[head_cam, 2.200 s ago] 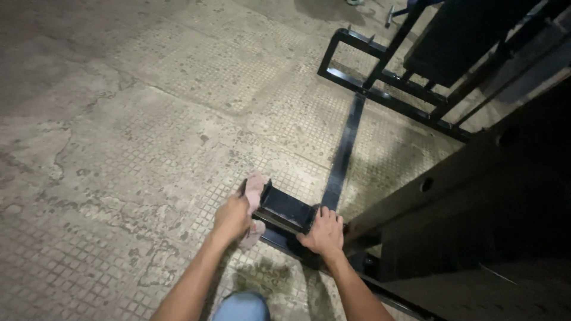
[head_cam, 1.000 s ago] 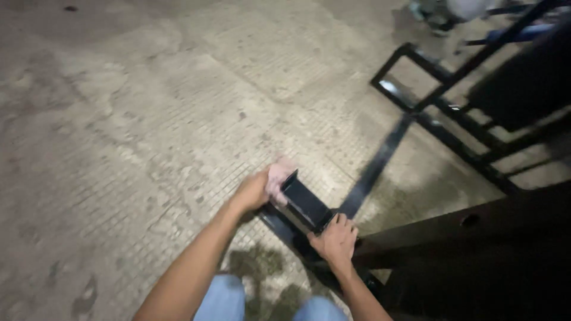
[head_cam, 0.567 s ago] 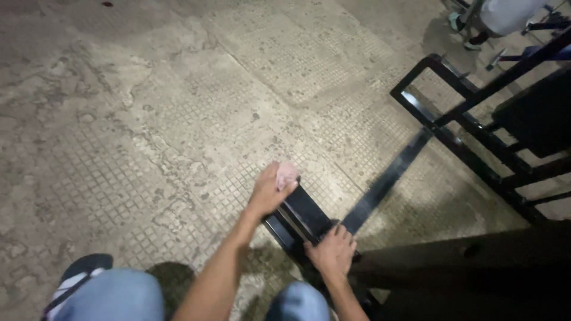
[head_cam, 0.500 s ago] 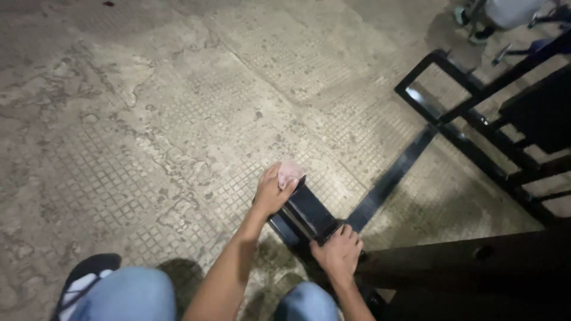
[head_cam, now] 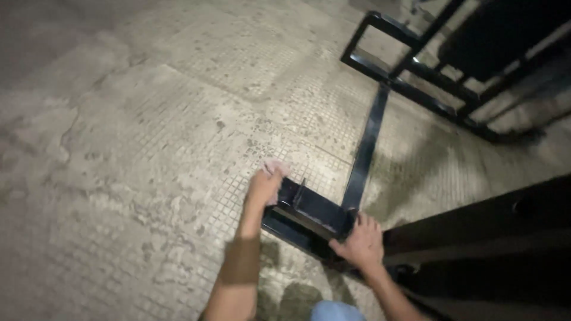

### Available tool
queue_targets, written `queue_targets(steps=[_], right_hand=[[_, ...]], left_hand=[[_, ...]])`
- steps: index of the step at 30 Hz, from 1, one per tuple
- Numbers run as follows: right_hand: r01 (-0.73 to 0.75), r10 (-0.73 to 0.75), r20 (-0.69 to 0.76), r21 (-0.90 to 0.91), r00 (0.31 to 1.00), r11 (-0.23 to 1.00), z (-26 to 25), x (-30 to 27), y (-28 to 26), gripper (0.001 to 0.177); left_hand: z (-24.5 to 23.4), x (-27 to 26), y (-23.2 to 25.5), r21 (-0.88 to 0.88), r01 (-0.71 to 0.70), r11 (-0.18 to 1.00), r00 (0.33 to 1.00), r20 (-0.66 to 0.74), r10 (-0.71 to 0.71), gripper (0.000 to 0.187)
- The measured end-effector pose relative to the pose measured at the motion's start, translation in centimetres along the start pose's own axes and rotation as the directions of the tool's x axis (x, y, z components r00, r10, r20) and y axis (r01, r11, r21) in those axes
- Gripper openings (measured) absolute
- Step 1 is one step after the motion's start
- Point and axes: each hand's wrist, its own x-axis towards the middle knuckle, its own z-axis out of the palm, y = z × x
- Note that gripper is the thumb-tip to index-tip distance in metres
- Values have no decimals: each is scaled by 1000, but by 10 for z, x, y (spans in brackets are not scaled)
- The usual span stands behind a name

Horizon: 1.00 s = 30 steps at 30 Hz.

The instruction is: Wiping down gym machines, weight stacks, and guide rails with a cloth.

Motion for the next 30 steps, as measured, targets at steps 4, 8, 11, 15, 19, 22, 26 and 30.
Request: queue_targets(steps=[4,8,11,15,19,22,26,30], right_hand=[[-35,35,-2,44,999,998,15,6,-6,98],[-72,74,-65,20,995,997,20,5,-7,98],[-104,109,-47,108,993,989,23,1,-13,92],[-138,154,-118,132,981,982,20,5,-34,90],[-222,238,-161,112,958,969,37,-3,-40,89],[-257,278,-199,122,940,959,36,6,-40,87],[-273,285,-103,122,953,954,13,4,-54,87],[-230,259,-180,169,949,958,36,3,-32,97]], left_hand=[[-26,-45,12,99,-525,846,825,-184,534,49],[-58,-36,10,-251,-461,851,886,-75,458,44],[-26,16,-74,-375,-57,925,973,186,135,45],[-31,4,-63,-297,-117,948,953,234,191,46],[-5,19,-102,-373,6,928,967,238,89,52],[17,51,-143,-549,-58,834,970,167,178,53],[14,43,-123,-294,270,917,947,252,-198,44],[29,38,-128,-707,-300,641,942,-113,316,33]])
